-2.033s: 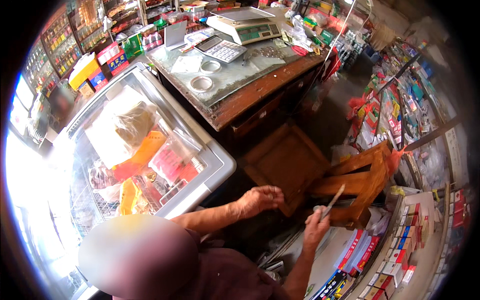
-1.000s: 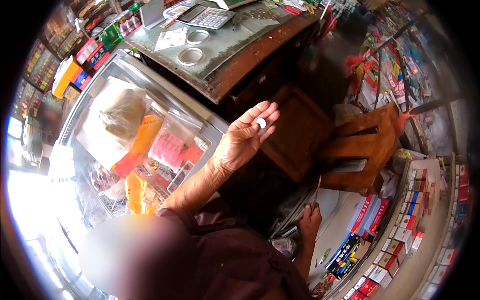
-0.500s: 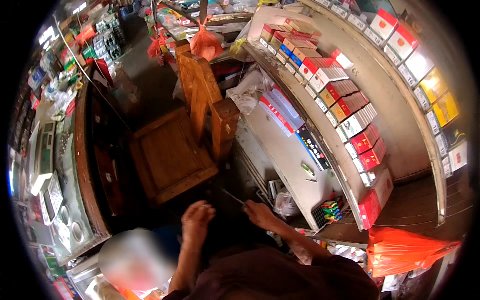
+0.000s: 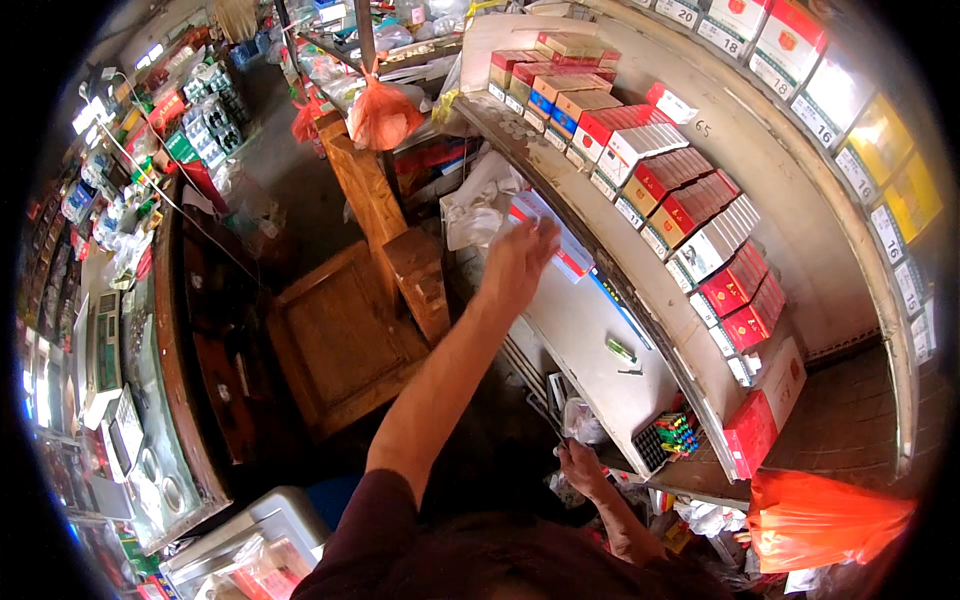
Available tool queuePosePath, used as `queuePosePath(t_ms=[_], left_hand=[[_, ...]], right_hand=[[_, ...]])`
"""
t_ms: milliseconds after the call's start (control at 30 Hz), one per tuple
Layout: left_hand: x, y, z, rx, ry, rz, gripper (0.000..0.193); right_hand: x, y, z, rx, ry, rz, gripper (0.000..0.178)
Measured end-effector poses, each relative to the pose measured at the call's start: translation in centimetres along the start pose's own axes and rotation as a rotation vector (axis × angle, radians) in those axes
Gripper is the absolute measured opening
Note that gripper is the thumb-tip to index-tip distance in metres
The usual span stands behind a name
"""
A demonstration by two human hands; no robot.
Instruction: The person repairs a wooden chair by using a small metal tool to scrape and clean the joints and legs. They repeatedly scrape the crevices of the chair frame, which is positioned upside down on the floor, and occasionally pause to inspect the work.
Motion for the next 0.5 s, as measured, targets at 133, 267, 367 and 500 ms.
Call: queuePosePath(t_ms=[133, 267, 367, 500], left_hand=[[0.7, 1.4, 3.1, 0.162, 0.011, 0.112, 0.048], [-2.3, -2.7, -2.2, 0.171, -0.164, 0.263, 0.048], [-3.5, -5.9, -8.6, 0.194, -0.271, 0.411, 0.051], [-3.7, -7.8, -15.6, 0.32, -0.444, 0.561, 0.058]], right_hand=[[0.2, -0.9, -0.5, 0.066, -0.023, 0.033, 0.017], [0.5, -0.5, -0.4, 0.043, -0.052, 0.025, 0.016], [-0.2, -0.2, 0.7, 0.005, -0.038, 0.024, 0.015], [-3.1, -1.3, 2.5, -0.164, 0.151, 0.335, 0.023]])
Point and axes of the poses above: each hand's wrist, its own z-axis towards the middle knuckle, its own y-axis out of the palm, x = y × z, the point moved 3 cm from there along z, towards the middle knuckle, and after that the axes turned 8 degrees about -x, right-handed, at the moved point
